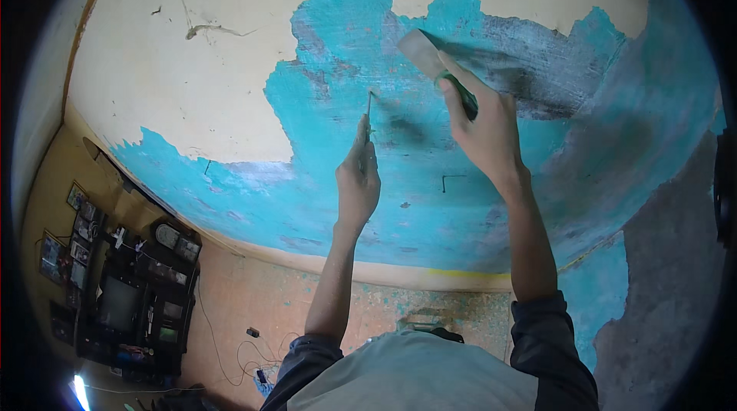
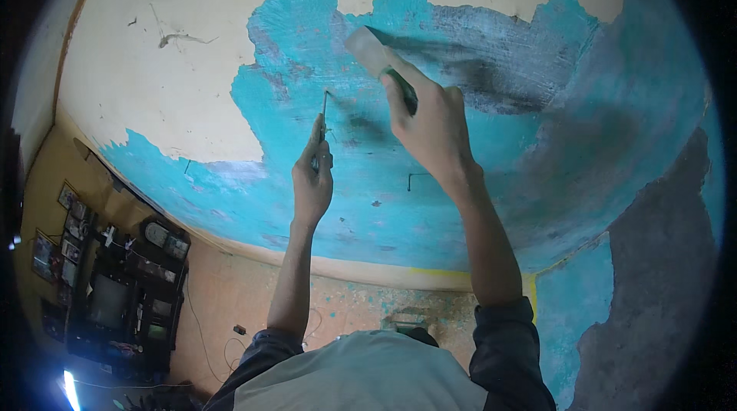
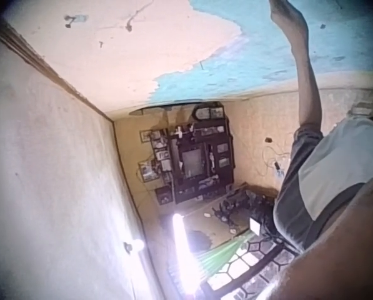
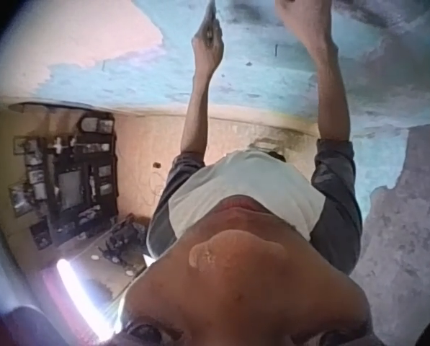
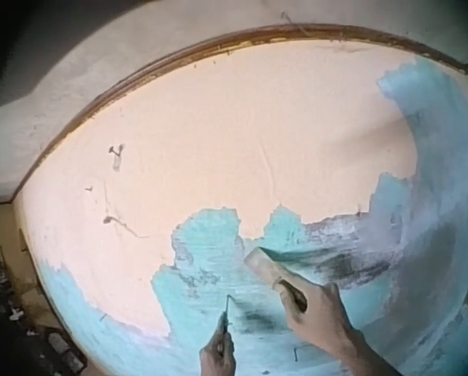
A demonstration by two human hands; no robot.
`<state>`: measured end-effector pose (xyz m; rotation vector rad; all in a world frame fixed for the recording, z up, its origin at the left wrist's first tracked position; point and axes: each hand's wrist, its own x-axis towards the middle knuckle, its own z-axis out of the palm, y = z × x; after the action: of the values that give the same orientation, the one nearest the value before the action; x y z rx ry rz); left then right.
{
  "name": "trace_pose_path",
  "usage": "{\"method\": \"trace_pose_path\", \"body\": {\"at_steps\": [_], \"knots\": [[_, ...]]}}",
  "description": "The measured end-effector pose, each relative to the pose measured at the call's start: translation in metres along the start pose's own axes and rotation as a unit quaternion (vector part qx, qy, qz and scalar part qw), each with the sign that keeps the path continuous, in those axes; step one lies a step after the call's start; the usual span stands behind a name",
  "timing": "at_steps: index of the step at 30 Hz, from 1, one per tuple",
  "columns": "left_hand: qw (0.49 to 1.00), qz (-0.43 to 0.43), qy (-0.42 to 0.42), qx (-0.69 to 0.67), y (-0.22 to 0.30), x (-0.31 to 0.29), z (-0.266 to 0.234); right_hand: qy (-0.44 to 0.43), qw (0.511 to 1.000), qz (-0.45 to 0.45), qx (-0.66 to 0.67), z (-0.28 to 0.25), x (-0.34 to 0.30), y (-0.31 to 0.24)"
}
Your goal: The recorder is scraping old paint from the ceiling using a putty knife and a screwdriver.
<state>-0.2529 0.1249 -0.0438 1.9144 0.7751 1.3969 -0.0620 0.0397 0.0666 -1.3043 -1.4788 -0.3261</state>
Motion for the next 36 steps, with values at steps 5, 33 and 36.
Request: {"method": "trace_pose_path", "body": {"at_steps": [5,33,36], "knots": [[1.0,0.005,0.0,0.005,-0.002,0.001,0.005,0.013,1.0,-0.014,0.009,0.0,0.013,-0.013],[1.0,0.009,0.0,-0.001,0.0,0.003,0.001,0.021,0.999,0.021,0.034,0.027,0.015,-0.028],[1.0,-0.007,-0.01,0.008,0.0,0.003,-0.004,0.029,0.999,0.028,0.036,0.03,0.006,-0.019]]}}
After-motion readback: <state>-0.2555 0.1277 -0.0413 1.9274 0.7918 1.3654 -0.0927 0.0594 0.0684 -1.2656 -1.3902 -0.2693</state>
